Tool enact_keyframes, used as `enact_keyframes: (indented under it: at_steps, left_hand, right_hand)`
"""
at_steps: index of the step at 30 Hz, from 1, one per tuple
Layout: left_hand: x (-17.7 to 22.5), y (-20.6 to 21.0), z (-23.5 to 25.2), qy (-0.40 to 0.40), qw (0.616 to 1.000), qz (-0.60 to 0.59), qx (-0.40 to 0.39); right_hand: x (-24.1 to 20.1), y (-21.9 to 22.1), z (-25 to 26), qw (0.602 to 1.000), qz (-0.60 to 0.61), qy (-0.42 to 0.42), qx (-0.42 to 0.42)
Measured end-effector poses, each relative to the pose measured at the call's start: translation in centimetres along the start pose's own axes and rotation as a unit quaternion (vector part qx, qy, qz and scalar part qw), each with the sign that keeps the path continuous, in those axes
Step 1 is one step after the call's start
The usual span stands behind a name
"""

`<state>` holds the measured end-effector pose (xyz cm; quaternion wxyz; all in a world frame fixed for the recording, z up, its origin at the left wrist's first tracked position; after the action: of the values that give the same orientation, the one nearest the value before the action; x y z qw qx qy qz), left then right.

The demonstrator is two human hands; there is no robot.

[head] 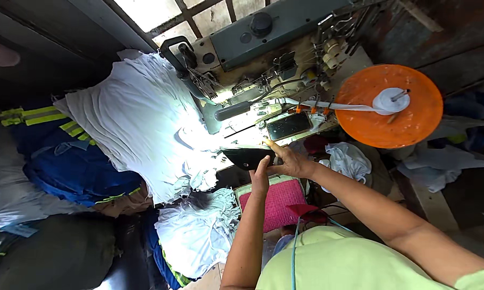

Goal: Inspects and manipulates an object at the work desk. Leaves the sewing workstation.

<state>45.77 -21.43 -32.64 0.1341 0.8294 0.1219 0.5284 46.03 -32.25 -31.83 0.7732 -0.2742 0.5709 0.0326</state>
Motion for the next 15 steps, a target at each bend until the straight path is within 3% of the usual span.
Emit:
enact_keyframes:
  at_steps: [15]
  left_hand:
    - [-0.49,-0.5,0.18,-0.014,1.0,0.009,-0.005]
  right_hand:
    - [0.18,0.09,-0.14,1.0,0.005,-0.025,-0.004]
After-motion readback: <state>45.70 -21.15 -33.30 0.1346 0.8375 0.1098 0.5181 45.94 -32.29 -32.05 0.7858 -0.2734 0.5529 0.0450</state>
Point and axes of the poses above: each hand's wrist, its own z-axis towards the middle knuckle, its own y-axis out of the palm, x = y × z, the point moved 8 cm from there along z, towards the middle knuckle, and after that the axes turned 15 degrees about -y, right-handed, at the moved point
